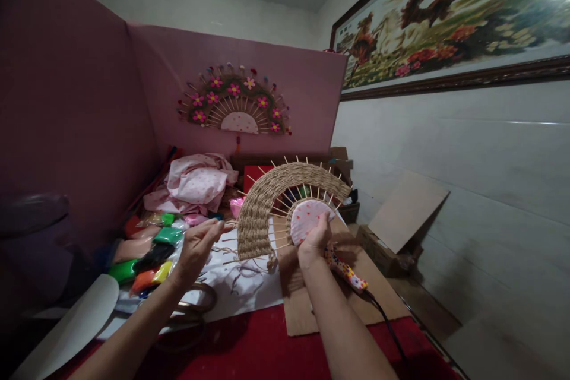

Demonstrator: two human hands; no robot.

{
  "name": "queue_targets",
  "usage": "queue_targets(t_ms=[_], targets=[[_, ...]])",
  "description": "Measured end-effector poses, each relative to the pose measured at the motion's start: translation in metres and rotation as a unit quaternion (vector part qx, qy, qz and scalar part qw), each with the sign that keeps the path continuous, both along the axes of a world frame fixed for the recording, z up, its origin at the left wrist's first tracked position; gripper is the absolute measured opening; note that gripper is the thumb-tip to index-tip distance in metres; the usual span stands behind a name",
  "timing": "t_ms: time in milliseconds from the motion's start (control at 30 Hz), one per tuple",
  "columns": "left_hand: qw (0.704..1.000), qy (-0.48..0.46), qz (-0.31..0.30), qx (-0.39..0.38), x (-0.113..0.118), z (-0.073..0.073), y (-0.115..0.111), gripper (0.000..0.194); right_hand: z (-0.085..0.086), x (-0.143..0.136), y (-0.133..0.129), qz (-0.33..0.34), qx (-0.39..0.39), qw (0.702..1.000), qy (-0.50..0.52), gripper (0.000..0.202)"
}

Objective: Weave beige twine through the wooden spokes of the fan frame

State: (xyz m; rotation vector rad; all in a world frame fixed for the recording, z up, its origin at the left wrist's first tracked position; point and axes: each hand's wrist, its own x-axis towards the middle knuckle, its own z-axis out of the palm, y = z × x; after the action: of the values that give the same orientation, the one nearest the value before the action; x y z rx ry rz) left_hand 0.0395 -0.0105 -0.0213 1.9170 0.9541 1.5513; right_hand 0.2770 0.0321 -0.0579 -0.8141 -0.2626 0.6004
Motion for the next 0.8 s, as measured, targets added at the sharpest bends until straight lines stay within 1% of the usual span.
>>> queue_targets(t_ms=[100, 167, 367, 500, 567, 633, 800], targets=[[0.995, 0.072, 0.016, 0.074, 0.002, 0.002, -0.005, 0.026, 0.002, 0.000, 0.000, -0.029, -0.015, 0.999, 0.023, 0.044], [0.989, 0.094, 0.021, 0.111, 0.004, 0.002, -0.005, 0.019, 0.002, 0.000, 0.000, -0.034, -0.016, 0.999, 0.021, 0.043], [0.969, 0.152, 0.047, 0.189, 0.003, -0.002, -0.004, 0.016, -0.006, 0.008, 0.009, -0.066, -0.036, 0.997, 0.004, 0.045], [0.951, 0.198, 0.068, 0.227, 0.003, -0.004, -0.005, 0.015, -0.004, 0.010, 0.008, -0.062, -0.023, 0.998, 0.018, 0.047], [0.948, 0.204, 0.065, 0.236, 0.004, -0.005, -0.007, 0.014, -0.002, 0.010, 0.006, -0.063, -0.021, 0.997, 0.030, 0.046], [0.952, 0.195, 0.052, 0.232, 0.005, -0.005, -0.007, 0.015, 0.001, 0.010, 0.004, -0.067, -0.021, 0.997, 0.038, 0.045], [0.980, 0.114, -0.002, 0.162, 0.004, -0.001, -0.008, 0.032, 0.007, 0.009, 0.000, -0.057, -0.014, 0.997, 0.059, 0.042]])
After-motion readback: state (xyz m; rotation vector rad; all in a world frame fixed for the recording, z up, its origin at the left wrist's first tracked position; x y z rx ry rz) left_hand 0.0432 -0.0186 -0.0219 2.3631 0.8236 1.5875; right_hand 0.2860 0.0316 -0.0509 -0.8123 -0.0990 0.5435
